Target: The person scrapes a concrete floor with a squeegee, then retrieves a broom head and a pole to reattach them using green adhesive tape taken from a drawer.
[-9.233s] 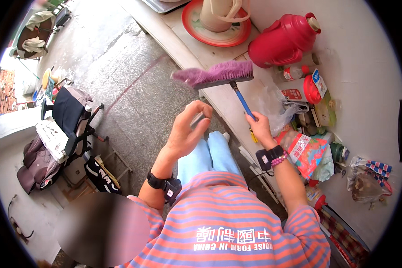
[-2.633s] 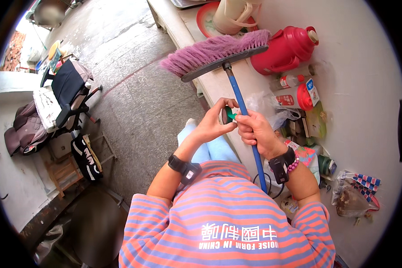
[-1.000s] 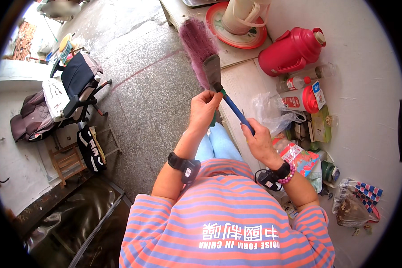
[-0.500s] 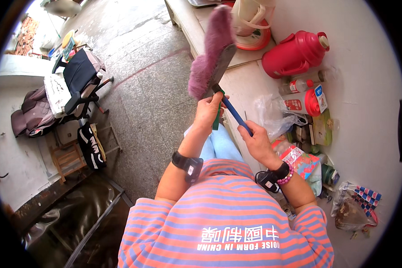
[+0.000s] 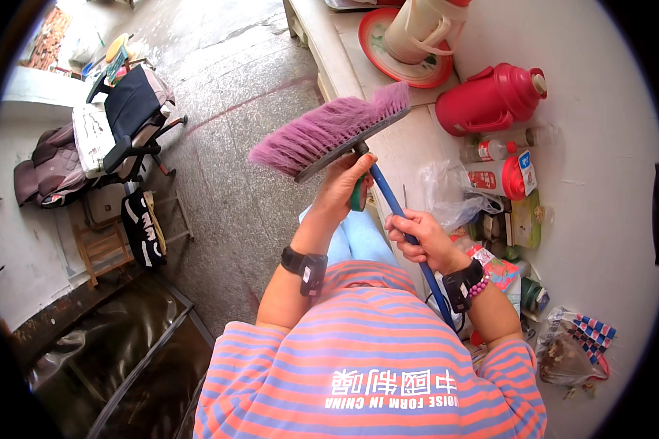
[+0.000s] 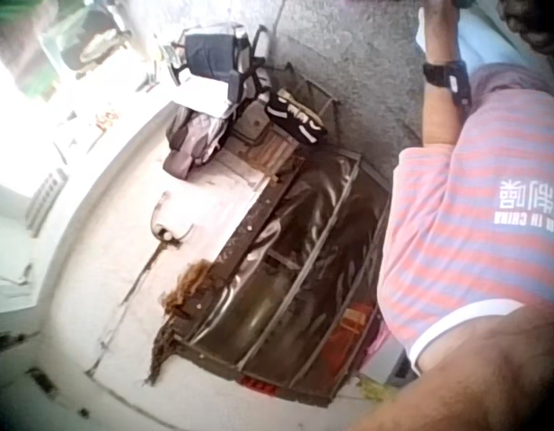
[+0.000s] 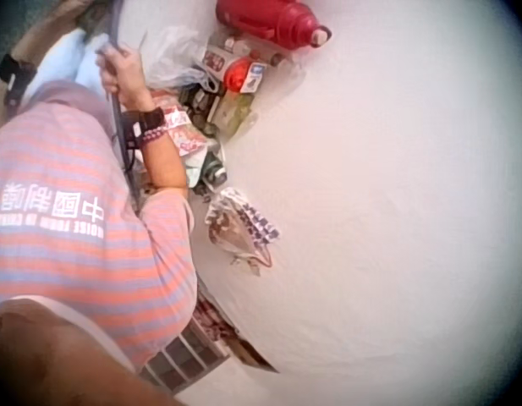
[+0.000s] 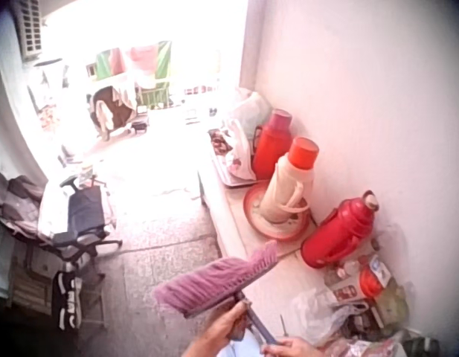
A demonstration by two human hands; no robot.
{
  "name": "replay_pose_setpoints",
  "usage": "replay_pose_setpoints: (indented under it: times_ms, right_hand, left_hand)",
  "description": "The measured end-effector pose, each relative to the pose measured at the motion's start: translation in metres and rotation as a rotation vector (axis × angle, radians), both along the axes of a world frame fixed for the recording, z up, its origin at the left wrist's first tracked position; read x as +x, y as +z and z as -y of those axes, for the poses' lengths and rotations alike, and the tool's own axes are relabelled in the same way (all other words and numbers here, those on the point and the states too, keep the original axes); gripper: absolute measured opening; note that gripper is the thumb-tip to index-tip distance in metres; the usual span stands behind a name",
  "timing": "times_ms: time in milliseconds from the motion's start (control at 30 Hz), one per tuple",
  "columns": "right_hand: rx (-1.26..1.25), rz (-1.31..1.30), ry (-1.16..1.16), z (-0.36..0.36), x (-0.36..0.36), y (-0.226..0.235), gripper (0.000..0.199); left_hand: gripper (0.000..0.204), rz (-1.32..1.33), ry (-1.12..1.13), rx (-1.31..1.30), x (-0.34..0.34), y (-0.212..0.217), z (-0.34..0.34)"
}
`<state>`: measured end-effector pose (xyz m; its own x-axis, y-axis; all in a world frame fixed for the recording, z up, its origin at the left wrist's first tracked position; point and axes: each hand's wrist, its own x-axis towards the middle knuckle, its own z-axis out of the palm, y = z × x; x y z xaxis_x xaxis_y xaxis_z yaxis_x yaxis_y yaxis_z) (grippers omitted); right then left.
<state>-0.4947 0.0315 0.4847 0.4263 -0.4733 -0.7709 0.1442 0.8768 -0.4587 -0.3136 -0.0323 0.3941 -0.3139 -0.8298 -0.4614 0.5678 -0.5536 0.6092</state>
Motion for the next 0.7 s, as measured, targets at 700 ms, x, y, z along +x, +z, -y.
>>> replay_pose_setpoints:
  times_ms: [700]
  right_hand:
    - [-0.321,-0.375,-0.014,-0.016,-0.008,-0.026,0.012]
  left_hand:
    - [0.019,0.369,-0.311,-0.159,0.025,0.001,-0.004]
